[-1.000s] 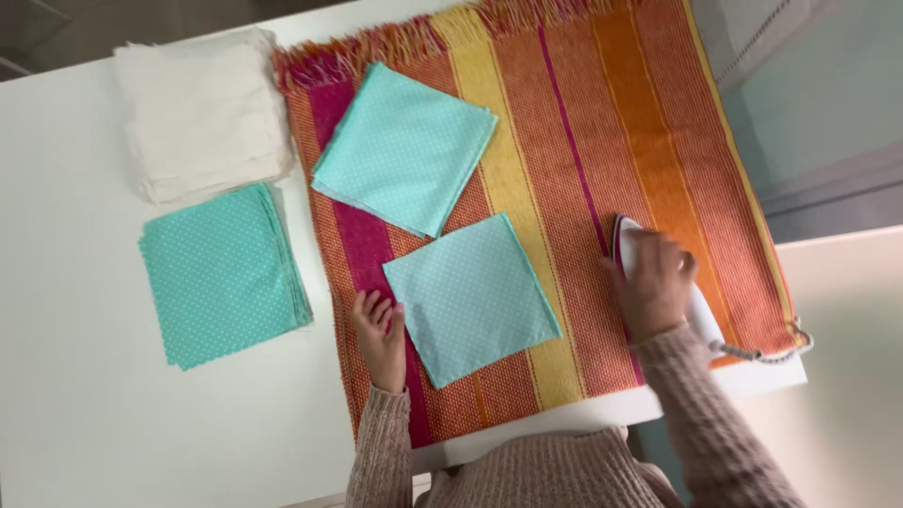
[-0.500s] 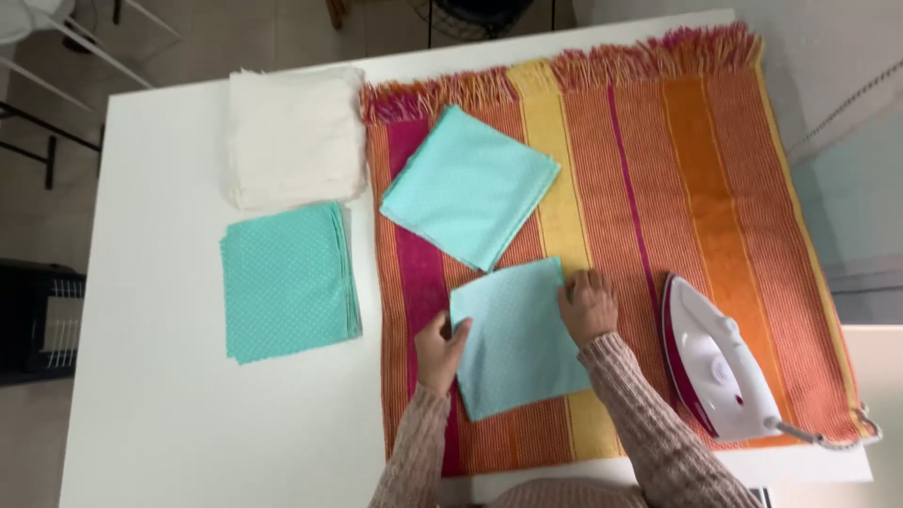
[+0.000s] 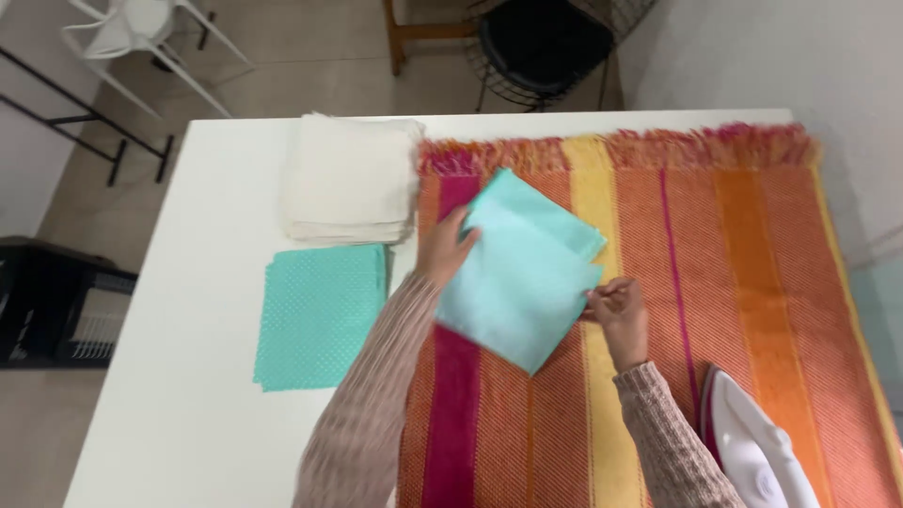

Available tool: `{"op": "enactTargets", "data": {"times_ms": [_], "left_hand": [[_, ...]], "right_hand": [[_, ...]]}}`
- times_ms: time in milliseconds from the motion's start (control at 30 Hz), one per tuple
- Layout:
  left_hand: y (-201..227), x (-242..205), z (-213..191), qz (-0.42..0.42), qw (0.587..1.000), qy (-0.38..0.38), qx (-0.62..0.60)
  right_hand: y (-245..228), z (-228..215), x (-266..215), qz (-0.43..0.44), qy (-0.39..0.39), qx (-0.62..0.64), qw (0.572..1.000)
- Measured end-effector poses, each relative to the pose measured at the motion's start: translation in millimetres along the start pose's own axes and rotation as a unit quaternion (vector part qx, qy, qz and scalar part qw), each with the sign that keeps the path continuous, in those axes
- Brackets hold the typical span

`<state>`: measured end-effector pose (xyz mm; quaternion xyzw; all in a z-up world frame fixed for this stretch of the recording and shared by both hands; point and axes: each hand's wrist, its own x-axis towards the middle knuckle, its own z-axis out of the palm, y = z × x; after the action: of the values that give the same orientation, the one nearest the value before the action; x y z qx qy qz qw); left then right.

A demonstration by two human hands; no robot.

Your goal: Ironing small squares of fabric on a tabletop mat.

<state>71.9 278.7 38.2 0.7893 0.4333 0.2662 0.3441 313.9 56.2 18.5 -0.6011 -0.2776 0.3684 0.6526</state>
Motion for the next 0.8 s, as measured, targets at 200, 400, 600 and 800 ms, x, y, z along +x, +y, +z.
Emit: {"op": "enactTargets", "data": {"times_ms": [200, 400, 600, 800], "left_hand": [[-38, 71, 50, 0.032, 0.988, 0.114, 0.1], [-29, -54, -16, -0.054, 0.938, 0.337, 0.051], [-84, -101, -41, -0.243, 0.909, 0.324, 0.1], [-93, -90, -38, -0.313, 0.897, 0.291, 0.114]], "right_hand": [[28, 3, 44, -0.117, 0.047, -0.144, 0.982], [2, -1, -43, -0.207, 0.064, -0.366, 0.905], [95, -54, -140, -0.046, -0.034, -0.346, 0.937], [145, -51, -143, -0.331, 0.027, -0.36, 0.872]]}}
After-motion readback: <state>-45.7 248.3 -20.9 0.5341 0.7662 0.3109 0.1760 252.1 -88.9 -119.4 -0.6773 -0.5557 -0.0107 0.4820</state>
